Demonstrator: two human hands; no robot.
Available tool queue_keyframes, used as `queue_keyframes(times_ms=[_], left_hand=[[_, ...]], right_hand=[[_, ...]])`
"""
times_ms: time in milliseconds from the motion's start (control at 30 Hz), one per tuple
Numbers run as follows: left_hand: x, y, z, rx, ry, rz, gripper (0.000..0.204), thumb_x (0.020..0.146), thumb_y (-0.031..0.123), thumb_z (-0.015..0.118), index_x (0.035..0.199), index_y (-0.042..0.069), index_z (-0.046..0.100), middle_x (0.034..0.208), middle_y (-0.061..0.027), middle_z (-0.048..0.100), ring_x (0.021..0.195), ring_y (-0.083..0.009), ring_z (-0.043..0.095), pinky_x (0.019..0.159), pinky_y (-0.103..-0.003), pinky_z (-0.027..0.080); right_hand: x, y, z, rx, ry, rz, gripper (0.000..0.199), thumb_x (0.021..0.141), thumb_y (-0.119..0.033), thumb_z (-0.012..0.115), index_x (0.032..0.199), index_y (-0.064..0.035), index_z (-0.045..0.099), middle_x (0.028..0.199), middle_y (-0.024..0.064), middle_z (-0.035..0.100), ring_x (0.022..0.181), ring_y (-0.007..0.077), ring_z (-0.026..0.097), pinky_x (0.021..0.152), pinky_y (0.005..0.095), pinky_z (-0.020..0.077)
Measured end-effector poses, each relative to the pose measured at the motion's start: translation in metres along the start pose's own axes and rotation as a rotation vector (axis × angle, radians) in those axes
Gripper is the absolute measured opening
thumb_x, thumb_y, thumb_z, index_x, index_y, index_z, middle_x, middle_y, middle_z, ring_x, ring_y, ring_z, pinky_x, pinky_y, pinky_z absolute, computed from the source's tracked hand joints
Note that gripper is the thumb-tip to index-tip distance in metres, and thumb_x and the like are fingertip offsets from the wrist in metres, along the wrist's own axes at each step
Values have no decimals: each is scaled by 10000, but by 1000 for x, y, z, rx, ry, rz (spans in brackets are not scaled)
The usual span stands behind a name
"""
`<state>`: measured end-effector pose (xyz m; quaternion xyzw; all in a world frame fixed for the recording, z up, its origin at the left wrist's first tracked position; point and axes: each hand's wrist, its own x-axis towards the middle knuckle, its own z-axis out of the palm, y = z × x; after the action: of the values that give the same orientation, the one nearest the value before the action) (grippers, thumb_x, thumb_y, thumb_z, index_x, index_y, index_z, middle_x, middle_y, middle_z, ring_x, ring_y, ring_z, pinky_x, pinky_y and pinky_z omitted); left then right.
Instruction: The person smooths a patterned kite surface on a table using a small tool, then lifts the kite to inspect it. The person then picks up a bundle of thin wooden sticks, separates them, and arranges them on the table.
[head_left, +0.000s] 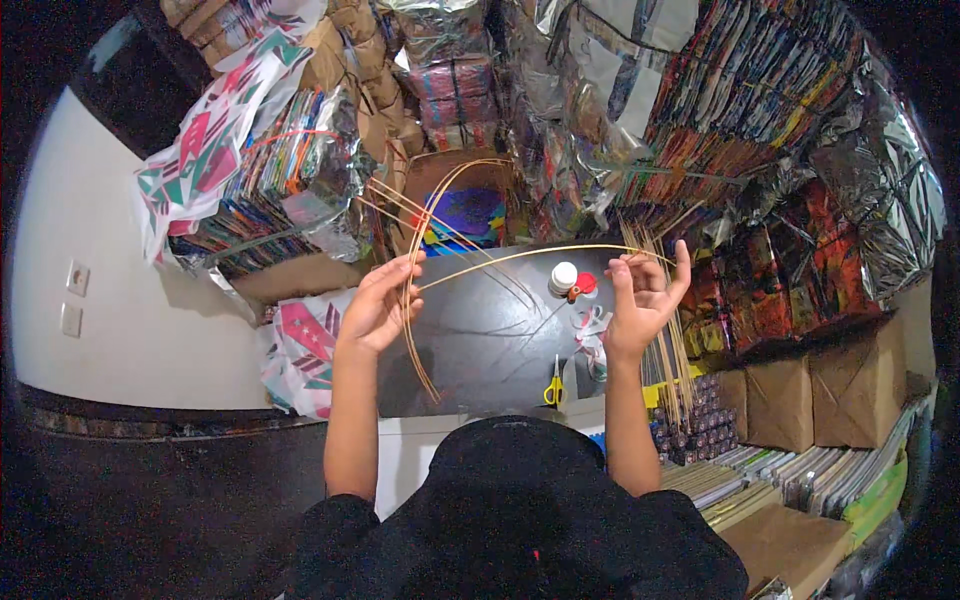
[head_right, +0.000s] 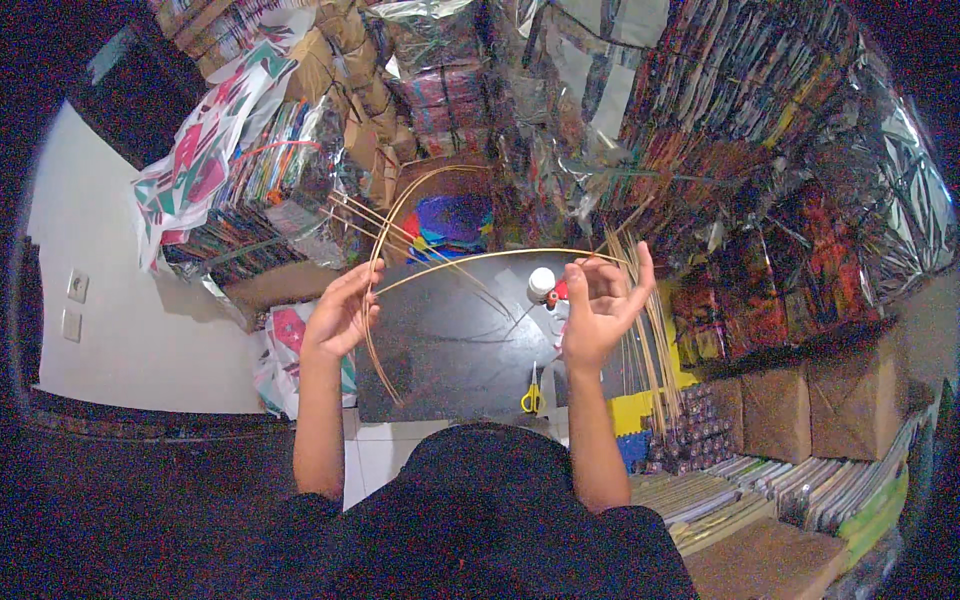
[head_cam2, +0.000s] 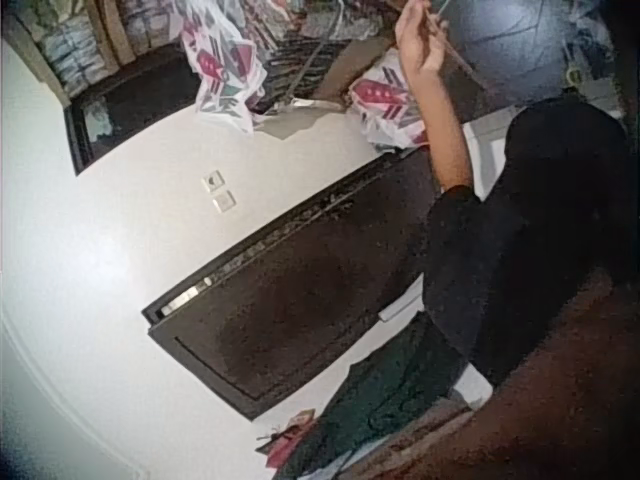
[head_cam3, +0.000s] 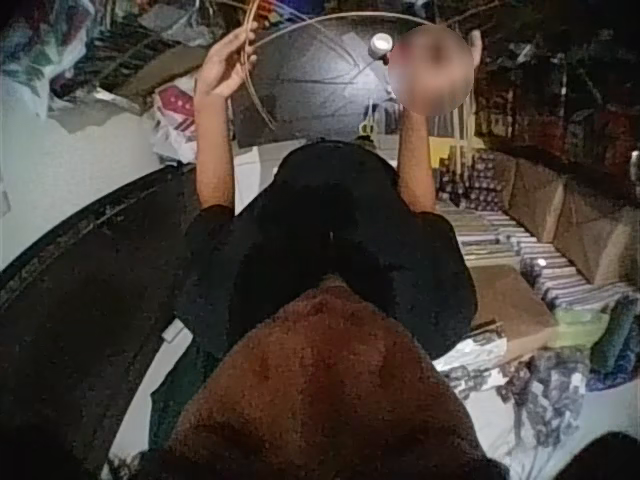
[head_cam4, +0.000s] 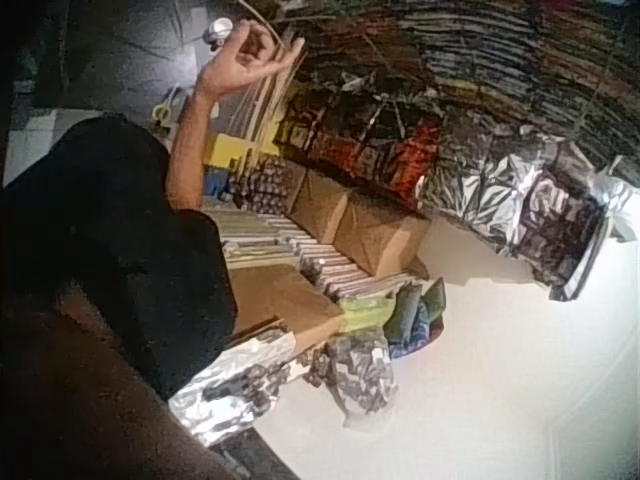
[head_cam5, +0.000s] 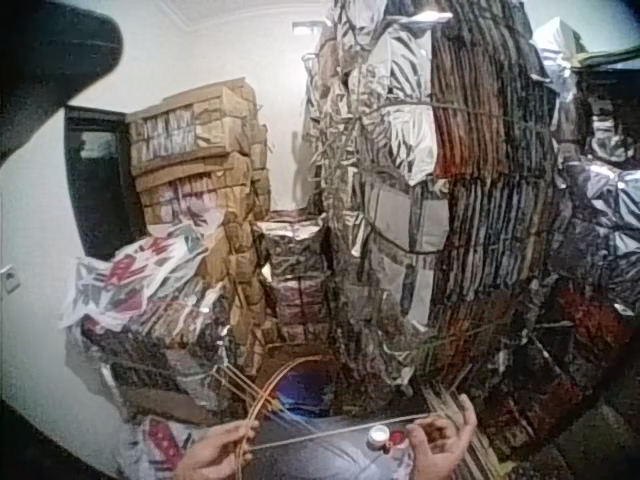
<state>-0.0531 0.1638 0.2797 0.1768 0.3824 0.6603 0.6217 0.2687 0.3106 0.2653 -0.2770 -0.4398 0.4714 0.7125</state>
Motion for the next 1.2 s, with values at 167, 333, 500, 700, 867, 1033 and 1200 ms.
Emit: queue_keyframes(times_ms=[167,333,500,700,867,1033,1200], left_hand=[[3,-8,4,-35,-29,-21,345,1077,124,630,1398,-5,620,1059,-30,747,877,-149,765,804,-334,678],[5,-14,8,-127,-49,-27,334,1070,110,640,1381,-11,622,1077,-35,756,916,-164,769,860,-332,671],[8,-14,8,-237,-87,-21,314,1079,91,612,1375,-14,619,1112,-66,759,983,-195,767,899,-342,665],[12,-8,3,-309,-121,37,325,1089,67,578,1405,-9,603,1177,-87,752,1065,-207,751,1001,-379,631],[12,1,-3,-286,-144,65,350,1087,64,581,1431,-2,592,1202,-73,744,1067,-189,746,994,-372,631],[5,10,-25,-208,-76,98,349,1086,69,587,1430,10,597,1187,-52,744,1051,-167,746,957,-342,641],[1,9,-28,-245,-86,68,379,1092,57,567,1467,2,551,1204,-60,739,1008,-163,762,895,-304,657]], right_hand=[[-14,-9,14,2,-62,64,910,920,119,739,1644,-98,232,1066,84,710,969,142,690,859,280,575],[-32,-7,22,-13,-165,94,922,918,82,764,1644,-84,220,1089,82,716,960,130,685,868,264,560],[-38,-8,25,51,-183,107,925,916,91,757,1643,-60,206,1074,86,713,938,132,685,871,275,565],[-37,-9,17,-4,-218,96,940,913,108,748,1652,-57,190,1047,84,723,920,136,692,834,270,570],[-29,-14,6,3,-190,106,968,916,114,739,1671,-89,168,1056,87,738,948,135,695,871,275,560],[7,-32,-20,-110,-58,28,985,923,91,753,1683,-134,167,1088,91,748,978,137,696,908,290,547],[56,-22,-64,-378,-74,12,898,932,26,776,1660,-119,269,1079,90,760,972,127,697,919,288,540]])
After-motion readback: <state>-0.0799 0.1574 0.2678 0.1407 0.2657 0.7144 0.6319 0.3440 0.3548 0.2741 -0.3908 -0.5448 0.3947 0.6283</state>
